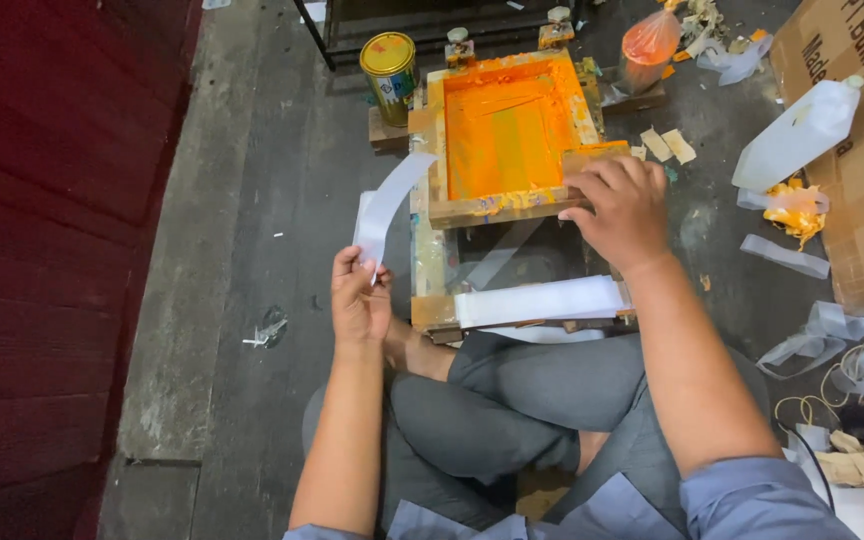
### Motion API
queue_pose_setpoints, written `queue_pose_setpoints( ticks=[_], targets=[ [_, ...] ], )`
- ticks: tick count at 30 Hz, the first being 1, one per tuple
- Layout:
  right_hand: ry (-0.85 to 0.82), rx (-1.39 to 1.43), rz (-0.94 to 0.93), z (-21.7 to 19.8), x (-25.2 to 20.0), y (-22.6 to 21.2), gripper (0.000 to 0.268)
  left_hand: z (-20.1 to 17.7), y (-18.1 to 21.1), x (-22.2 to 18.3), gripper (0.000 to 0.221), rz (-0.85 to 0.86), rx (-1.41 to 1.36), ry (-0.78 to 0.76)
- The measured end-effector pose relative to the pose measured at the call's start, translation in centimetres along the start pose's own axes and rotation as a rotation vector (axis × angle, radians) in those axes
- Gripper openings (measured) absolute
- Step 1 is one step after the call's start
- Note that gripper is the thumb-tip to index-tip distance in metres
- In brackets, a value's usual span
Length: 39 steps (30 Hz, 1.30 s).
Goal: A person prepares a screen printing frame by applying adhesive strips to the edges and spreading orange ink across the screen using a wooden block.
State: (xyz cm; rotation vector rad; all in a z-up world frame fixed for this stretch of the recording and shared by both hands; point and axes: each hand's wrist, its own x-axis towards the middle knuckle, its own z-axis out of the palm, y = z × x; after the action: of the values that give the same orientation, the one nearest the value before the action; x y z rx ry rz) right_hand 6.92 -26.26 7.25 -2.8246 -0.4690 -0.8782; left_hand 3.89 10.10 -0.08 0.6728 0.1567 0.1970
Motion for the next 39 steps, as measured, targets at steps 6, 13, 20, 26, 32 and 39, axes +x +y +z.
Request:
queue_pose_setpoints(
  ticks=[6, 13, 20, 26, 32, 39],
  targets=[
    [-0.028, 0.010, -0.055, -2.0, 3.4, 1.5, 0.051, -1.1, -0.1, 0.9, 0.030, 0.035, -0.062, 0.105],
    [0.108, 0.070, -0.096, -3.6, 6.3, 1.6, 0.051, -1.4, -0.6, 1.3, 0.033, 0.039, 0.028, 0.275],
    [0.316, 0.124, -0.035, -1.6, 5.4, 0.6, 0.018, 1.9, -2.0, -0.9, 0.033, -0.183, 0.429, 0.129],
    [0.427, 0.148, 0.030, -0.3, 5.3, -0.2, 0.014, 8.9, -1.1, -3.5, 0.034, -0.218, 1.120, 0.068],
    [0.495, 0.069, 0.044, 1.3, 4.8, -0.4, 0.014, 7.2, -5.9, -2.0, 0.042, -0.213, 1.081, -0.155],
    [0.554, 0.048, -0.006, 2.3, 4.6, -0.2, 0.007, 7.7, -10.6, 0.2, 0.047, -0.163, 1.321, -0.251]
  ],
)
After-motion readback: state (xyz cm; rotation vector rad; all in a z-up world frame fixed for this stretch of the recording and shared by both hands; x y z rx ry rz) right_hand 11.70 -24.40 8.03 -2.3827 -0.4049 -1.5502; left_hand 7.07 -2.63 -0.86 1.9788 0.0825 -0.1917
